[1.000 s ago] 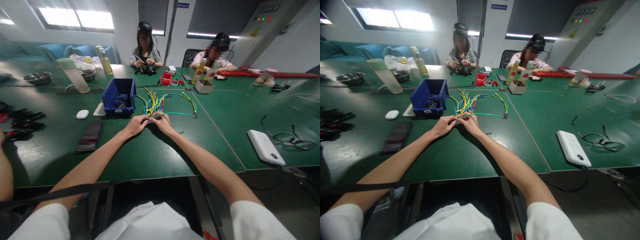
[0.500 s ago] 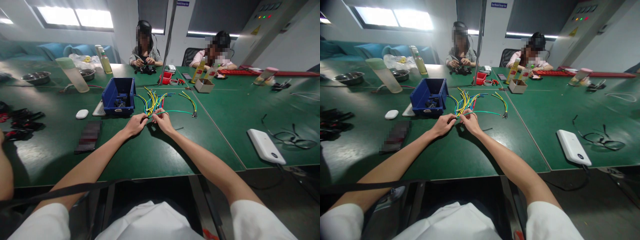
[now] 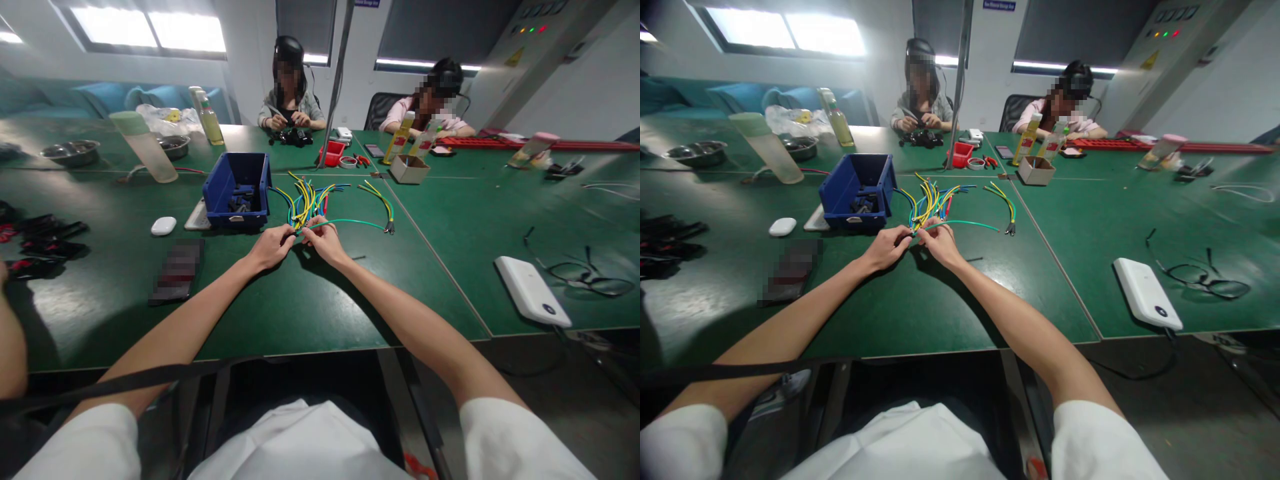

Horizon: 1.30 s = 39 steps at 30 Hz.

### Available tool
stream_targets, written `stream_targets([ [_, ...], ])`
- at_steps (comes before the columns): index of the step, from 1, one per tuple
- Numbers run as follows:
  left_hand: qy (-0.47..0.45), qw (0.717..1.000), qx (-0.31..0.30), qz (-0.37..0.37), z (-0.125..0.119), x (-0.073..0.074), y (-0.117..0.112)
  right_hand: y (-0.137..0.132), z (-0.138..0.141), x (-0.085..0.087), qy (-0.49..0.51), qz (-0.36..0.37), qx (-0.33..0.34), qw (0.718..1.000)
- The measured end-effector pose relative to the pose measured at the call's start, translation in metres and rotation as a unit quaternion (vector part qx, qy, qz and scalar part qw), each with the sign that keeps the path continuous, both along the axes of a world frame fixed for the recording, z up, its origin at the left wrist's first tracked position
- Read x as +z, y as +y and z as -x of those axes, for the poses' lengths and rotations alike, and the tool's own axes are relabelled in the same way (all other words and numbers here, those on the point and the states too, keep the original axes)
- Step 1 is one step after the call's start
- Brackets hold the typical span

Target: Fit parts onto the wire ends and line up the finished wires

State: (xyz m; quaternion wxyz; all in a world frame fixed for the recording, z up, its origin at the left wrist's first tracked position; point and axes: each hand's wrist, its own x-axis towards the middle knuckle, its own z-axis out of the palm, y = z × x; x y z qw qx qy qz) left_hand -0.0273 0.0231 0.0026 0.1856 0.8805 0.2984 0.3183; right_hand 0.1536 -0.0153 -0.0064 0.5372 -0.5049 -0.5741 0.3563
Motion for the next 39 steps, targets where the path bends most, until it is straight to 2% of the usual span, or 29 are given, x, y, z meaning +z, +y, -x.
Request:
stream_targets([
  [9,-0.004,1.000,-0.007,0.007,-0.0005,-0.0007,0.0006,-0.0011,0.0003,0.0026,0.018,0.014,0.001,1.000],
  [17,0.004,1.000,0.022,0.000,-0.0012,0.0028,-0.0022,-0.0003,0.0009,0.0042,0.099,0.025,-0.017,0.995],
  [23,0.009,0.999,0.035,0.010,-0.0008,0.0001,-0.0003,0.0017,0.0011,0.0035,0.149,0.015,-0.022,0.989],
  [33,0.006,1.000,0.025,0.000,0.0010,-0.0026,0.0024,0.0020,-0.0004,-0.0003,0.109,0.019,-0.019,0.994],
  [39,0.007,1.000,0.021,0.018,0.0019,-0.0013,0.0029,0.0034,-0.0014,-0.0025,0.089,0.010,-0.016,0.996],
])
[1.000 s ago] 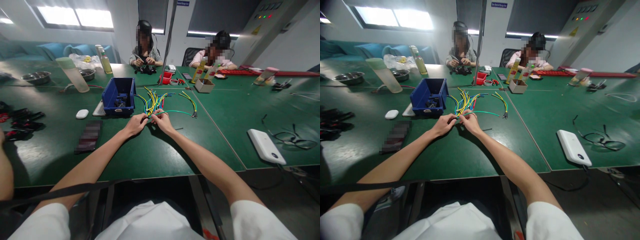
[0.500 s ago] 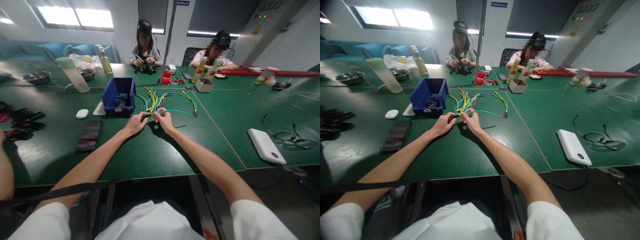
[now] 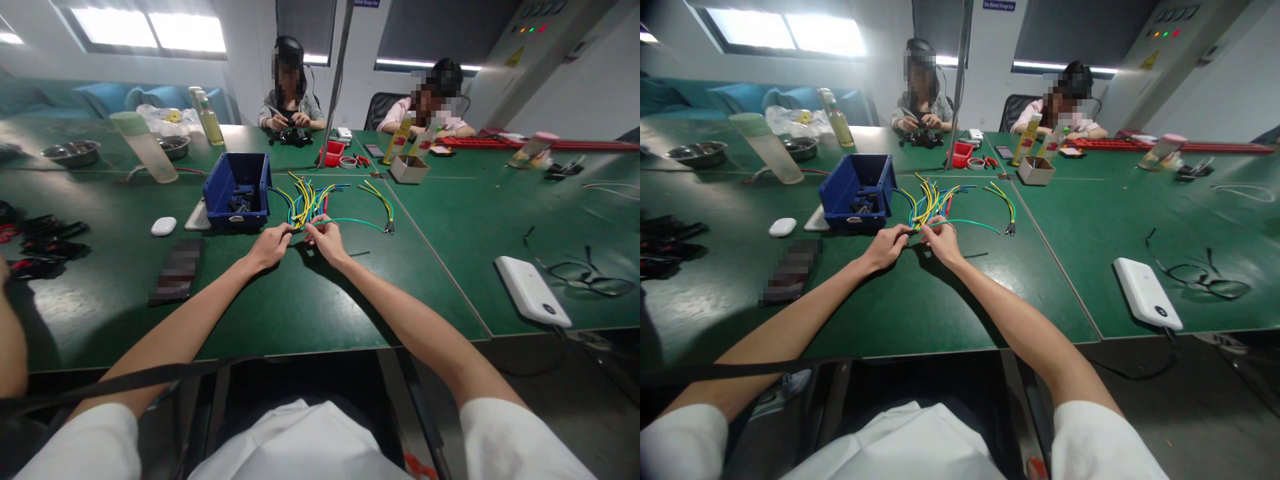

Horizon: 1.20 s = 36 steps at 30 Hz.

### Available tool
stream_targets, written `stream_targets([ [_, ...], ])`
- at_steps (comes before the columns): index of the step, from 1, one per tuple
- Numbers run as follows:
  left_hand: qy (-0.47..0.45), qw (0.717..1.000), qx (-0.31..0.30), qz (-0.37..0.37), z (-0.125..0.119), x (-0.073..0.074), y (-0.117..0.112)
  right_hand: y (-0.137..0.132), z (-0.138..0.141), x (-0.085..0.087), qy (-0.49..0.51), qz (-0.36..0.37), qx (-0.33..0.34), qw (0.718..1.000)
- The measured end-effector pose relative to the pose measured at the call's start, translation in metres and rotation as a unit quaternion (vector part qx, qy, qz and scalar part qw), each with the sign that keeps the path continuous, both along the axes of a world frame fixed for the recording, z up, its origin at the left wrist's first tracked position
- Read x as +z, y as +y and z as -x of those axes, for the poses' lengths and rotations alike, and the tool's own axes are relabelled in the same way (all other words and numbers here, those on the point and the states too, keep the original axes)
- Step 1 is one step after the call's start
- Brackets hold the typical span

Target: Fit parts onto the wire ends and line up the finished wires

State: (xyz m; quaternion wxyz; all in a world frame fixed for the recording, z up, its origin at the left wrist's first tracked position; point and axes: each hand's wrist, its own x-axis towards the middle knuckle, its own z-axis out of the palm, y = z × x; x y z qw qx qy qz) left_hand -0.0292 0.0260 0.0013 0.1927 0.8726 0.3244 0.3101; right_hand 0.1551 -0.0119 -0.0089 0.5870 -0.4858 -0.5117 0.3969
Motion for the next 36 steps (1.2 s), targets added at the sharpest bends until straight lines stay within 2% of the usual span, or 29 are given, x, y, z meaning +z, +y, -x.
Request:
stream_targets([
  [36,-0.002,1.000,-0.012,0.010,0.0009,0.0016,-0.0012,-0.0025,0.0014,0.0051,-0.007,0.019,0.009,1.000],
])
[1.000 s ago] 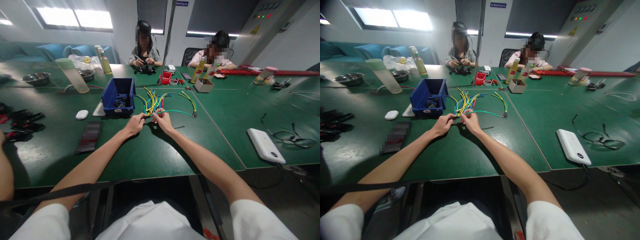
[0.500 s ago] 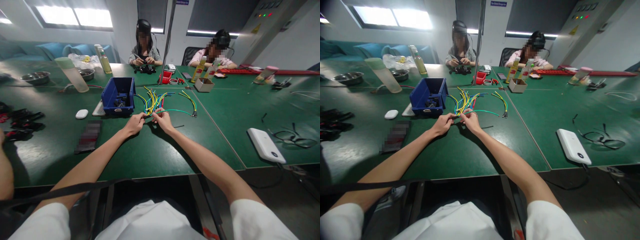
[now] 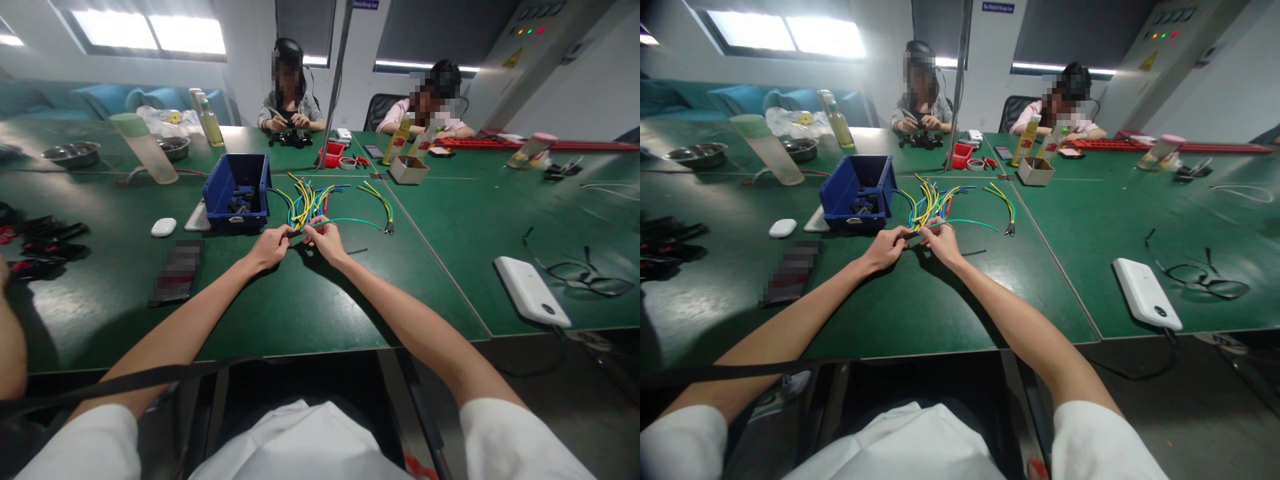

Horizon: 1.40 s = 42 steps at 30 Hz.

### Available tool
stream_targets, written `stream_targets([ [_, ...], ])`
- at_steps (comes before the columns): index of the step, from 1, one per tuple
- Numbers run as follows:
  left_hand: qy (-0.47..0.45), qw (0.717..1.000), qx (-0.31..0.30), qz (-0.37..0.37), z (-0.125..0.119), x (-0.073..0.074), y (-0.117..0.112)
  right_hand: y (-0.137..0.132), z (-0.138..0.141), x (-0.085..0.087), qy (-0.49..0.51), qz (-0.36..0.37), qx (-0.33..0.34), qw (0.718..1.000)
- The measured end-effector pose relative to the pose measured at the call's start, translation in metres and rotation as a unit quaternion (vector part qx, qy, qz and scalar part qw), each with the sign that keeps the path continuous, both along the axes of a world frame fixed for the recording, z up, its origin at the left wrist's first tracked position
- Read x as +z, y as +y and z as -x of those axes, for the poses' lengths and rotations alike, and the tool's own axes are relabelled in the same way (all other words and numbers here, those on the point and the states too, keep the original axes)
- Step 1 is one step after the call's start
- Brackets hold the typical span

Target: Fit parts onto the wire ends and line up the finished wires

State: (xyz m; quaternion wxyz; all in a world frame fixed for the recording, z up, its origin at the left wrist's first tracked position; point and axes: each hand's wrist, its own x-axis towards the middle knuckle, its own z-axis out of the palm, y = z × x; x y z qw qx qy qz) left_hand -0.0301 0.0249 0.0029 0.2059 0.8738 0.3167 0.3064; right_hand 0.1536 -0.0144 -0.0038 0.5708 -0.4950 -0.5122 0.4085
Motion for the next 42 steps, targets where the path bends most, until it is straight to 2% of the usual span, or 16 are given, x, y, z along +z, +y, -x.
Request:
stream_targets([
  [10,0.004,1.000,-0.007,0.000,0.0003,-0.0047,0.0036,0.0005,-0.0007,-0.0020,-0.015,-0.002,0.008,1.000],
  [42,-0.003,1.000,-0.010,0.022,0.0001,-0.0007,0.0024,0.0034,-0.0007,-0.0048,-0.017,-0.005,0.011,1.000],
])
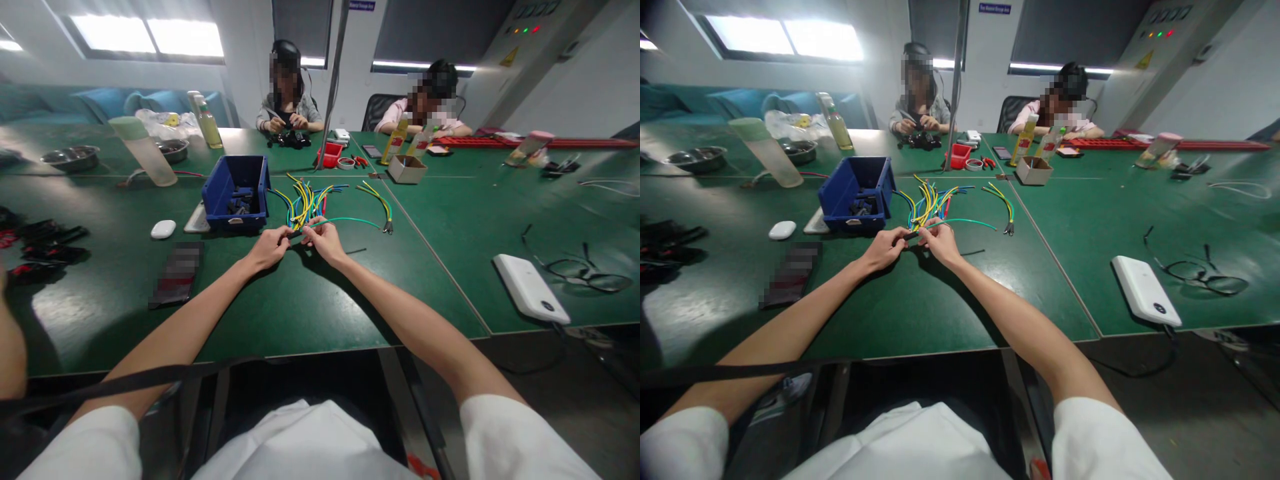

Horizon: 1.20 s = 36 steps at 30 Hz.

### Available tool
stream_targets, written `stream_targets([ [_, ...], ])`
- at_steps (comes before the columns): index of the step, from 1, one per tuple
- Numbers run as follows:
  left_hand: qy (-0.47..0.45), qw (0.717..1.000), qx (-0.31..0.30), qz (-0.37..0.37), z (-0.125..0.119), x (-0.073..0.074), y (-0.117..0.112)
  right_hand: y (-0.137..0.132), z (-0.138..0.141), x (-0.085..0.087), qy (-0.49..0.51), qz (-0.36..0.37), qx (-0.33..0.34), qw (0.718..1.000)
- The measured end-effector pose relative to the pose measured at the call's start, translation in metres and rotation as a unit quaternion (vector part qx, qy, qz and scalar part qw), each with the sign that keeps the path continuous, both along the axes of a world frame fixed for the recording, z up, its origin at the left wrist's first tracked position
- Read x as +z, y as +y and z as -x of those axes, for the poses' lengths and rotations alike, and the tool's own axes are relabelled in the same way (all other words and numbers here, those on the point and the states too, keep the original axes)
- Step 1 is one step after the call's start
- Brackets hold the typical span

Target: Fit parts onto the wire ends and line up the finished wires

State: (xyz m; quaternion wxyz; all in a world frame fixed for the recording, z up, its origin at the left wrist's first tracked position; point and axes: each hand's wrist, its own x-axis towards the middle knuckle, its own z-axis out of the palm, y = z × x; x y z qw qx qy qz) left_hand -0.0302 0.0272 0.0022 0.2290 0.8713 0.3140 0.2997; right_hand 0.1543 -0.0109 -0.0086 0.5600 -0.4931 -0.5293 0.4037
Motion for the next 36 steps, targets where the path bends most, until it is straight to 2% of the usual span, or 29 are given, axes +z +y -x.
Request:
stream_targets([
  [13,-0.019,0.999,0.000,0.031,0.001,0.004,-0.001,-0.001,0.001,0.001,0.025,0.004,-0.006,1.000],
  [18,-0.083,0.989,0.002,0.123,-0.004,0.003,-0.005,-0.001,0.001,0.003,0.039,-0.005,-0.028,0.999],
  [22,-0.143,0.965,-0.013,0.220,-0.012,0.004,-0.010,-0.002,0.001,0.004,0.049,-0.025,-0.039,0.998],
  [26,-0.180,0.938,-0.004,0.296,-0.018,0.008,-0.015,-0.004,0.002,0.005,0.049,-0.028,-0.017,0.998],
  [30,-0.194,0.926,-0.005,0.325,-0.020,0.009,-0.018,-0.006,0.003,0.006,0.045,-0.028,0.000,0.999],
  [36,-0.206,0.924,0.003,0.322,-0.020,0.005,-0.017,-0.005,0.004,0.006,0.034,-0.029,-0.027,0.999],
])
